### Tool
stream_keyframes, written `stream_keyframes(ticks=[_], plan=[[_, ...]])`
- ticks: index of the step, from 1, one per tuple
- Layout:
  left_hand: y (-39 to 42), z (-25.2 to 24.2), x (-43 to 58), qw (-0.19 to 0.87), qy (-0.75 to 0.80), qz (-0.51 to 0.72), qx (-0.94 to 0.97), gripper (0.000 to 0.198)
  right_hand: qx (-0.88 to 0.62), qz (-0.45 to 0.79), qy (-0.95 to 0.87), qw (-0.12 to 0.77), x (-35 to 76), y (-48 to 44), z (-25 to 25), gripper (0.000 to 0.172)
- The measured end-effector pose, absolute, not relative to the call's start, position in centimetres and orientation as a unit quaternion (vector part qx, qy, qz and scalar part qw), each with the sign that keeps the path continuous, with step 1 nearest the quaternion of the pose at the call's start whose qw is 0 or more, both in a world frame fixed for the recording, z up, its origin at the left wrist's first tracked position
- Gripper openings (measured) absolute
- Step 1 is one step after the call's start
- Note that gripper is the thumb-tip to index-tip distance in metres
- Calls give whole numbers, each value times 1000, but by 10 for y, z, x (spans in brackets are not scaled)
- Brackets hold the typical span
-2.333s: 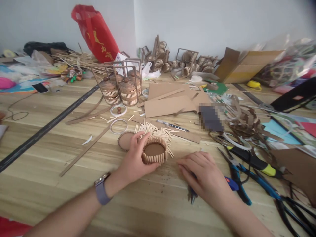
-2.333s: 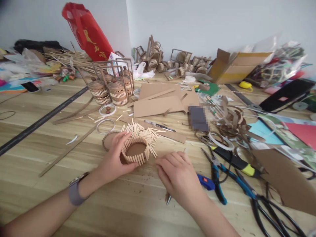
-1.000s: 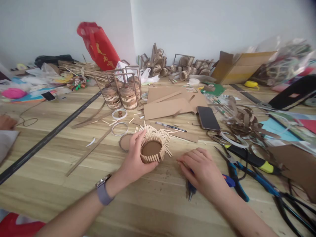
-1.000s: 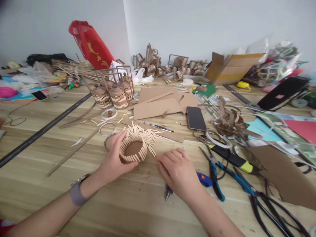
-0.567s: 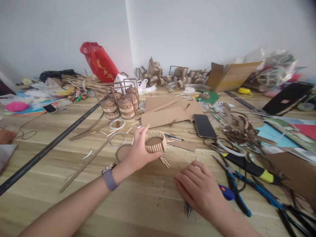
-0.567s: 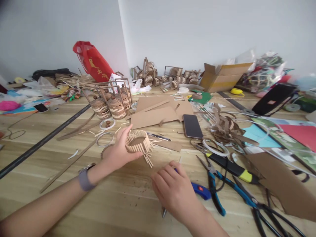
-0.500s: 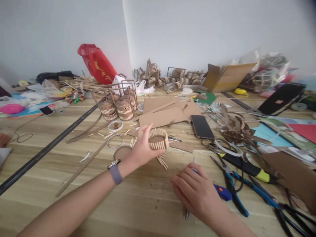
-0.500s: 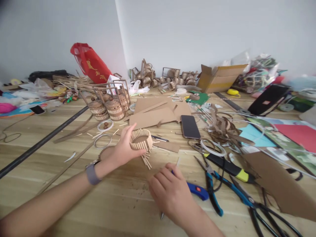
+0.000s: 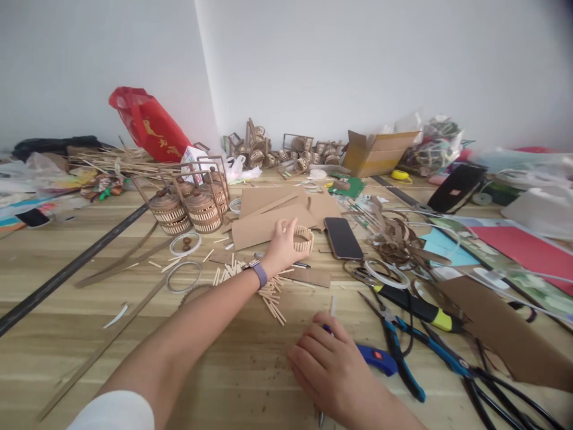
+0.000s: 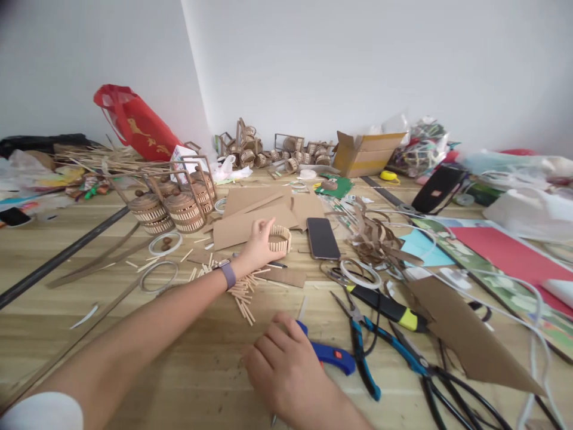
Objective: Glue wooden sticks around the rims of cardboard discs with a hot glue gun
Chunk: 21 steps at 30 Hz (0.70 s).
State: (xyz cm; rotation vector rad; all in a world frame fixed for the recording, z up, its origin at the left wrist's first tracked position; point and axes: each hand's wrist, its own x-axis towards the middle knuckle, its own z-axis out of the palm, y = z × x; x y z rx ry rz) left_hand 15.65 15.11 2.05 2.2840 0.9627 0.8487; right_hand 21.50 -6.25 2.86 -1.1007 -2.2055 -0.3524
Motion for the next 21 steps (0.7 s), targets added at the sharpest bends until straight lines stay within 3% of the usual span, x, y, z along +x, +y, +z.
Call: stream_keyframes(ticks=[10, 13, 17, 21], plan=[[144, 20, 118, 243, 375, 290, 846, 93, -411, -133, -844, 318, 216, -64, 29, 28], [129, 33, 92, 222, 385, 302, 843, 77, -409, -140, -844, 318, 217, -65, 30, 27], [95, 41, 35, 188, 399, 309, 843, 39, -404, -138, -845, 323, 217, -66, 29, 27], [59, 30, -33, 57, 438, 296, 847, 30, -395, -132, -846, 333, 217, -64, 30, 26]])
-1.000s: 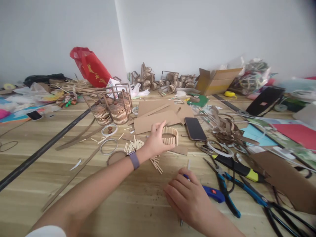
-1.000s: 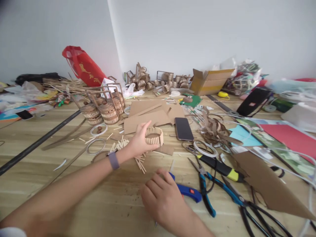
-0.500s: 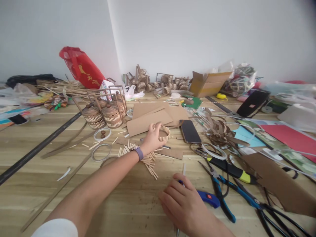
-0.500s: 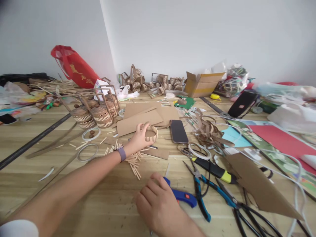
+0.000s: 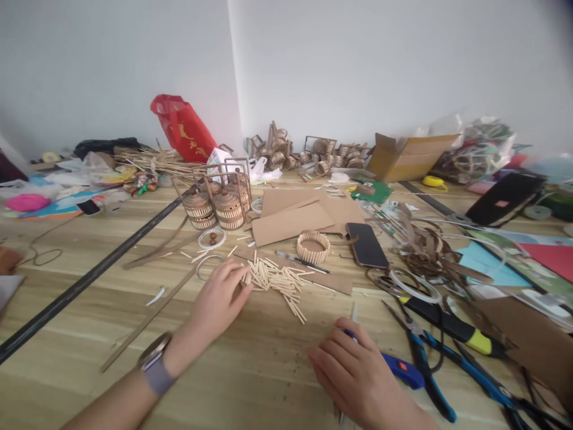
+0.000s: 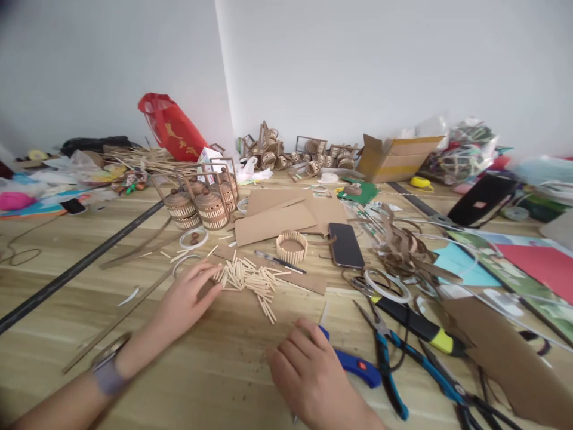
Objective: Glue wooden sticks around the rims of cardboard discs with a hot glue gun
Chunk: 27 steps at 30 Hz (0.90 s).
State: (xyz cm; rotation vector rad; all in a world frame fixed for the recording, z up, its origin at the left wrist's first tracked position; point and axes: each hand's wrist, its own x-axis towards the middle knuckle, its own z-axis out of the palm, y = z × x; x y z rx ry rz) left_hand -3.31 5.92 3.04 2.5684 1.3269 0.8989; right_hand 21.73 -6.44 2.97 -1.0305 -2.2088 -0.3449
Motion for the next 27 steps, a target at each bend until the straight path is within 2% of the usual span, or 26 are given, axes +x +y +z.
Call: stream_keyframes(ticks=[4, 6, 9, 14, 17, 19, 22, 24, 25, 27], plan=[[39, 6, -79, 21, 477, 235, 847, 42, -397, -125, -844, 338, 221, -63, 31, 24], [33, -5, -88, 17, 486, 217, 847, 32, -400, -129, -841, 340, 223, -63, 29, 24], [24, -12, -94, 19, 482, 226, 846, 30, -412, -129, -837, 336, 227, -65, 25, 25], [10, 15, -90, 20, 388, 240, 890, 16, -431, -131, -836, 315, 230, -70, 23, 30], [28, 47, -59, -8, 350, 291, 891, 18, -434, -128, -835, 313, 231, -69, 25, 34], [54, 62, -19, 26, 283, 287, 915, 18, -434, -130, -833, 318, 232, -68, 26, 33], [103, 66, 50, 62, 231, 284, 929, 16, -439, -143, -834, 303, 231, -69, 28, 31], [130, 60, 87, 82, 267, 242, 929, 26, -443, -143, -839, 281, 230, -70, 30, 33], [140, 55, 101, 99, 278, 217, 931, 25, -446, -137, -843, 269, 230, -70, 31, 34], [154, 47, 117, 124, 267, 191, 936, 9, -449, -125, -848, 252, 228, -70, 32, 33]])
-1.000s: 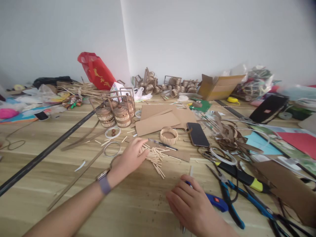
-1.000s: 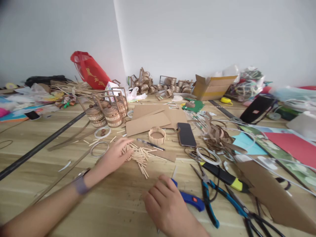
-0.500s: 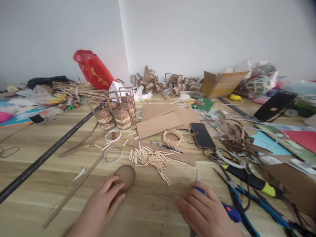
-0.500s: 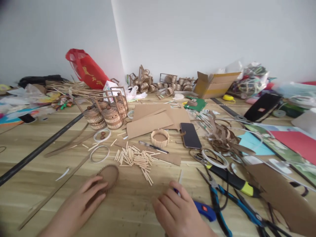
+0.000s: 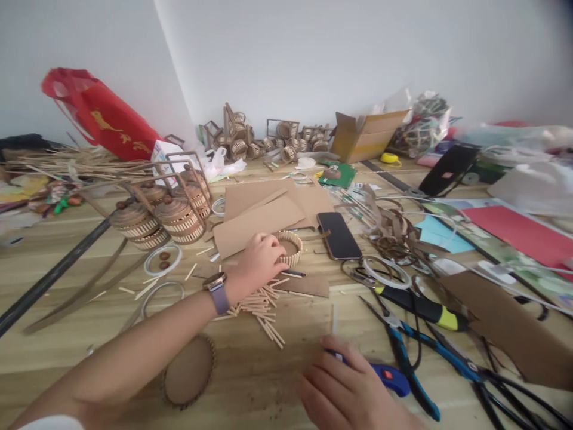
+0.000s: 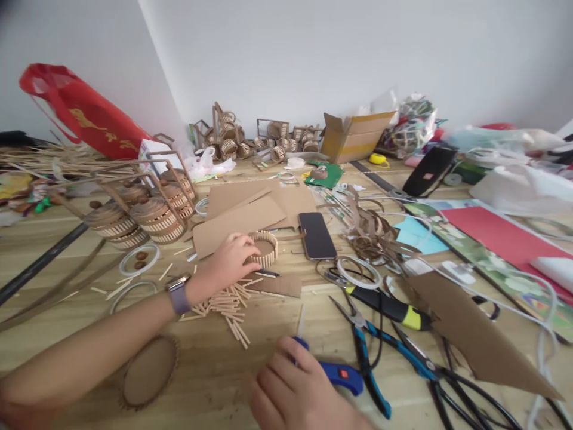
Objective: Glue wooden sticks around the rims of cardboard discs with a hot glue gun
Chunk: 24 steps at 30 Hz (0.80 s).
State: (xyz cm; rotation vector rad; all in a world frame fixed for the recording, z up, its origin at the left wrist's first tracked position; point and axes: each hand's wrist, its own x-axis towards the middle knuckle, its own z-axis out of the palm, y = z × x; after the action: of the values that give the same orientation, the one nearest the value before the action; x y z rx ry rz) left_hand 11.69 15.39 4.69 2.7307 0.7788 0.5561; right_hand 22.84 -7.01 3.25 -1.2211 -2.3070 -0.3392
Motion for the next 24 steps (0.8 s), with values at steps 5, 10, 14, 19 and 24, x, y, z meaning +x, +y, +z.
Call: stream_keyframes(ticks=[5, 10, 14, 19, 24], plan=[[172, 50, 112, 192, 254, 161, 934, 8, -439, -134, -851, 256, 228, -67, 35, 33], [180, 80, 78, 304, 241, 131, 912, 17, -439, -125, -853, 253, 228, -69, 34, 24], [155, 94, 42, 392, 231, 155, 877, 19, -421, -118, -845, 307, 229, -68, 31, 31], [100, 93, -1, 316, 231, 143, 909, 6, -422, -140, -841, 307, 252, -58, 44, 23], [52, 68, -32, 289, 224, 130, 922, 8, -517, -66, -814, 256, 301, -54, 55, 25]])
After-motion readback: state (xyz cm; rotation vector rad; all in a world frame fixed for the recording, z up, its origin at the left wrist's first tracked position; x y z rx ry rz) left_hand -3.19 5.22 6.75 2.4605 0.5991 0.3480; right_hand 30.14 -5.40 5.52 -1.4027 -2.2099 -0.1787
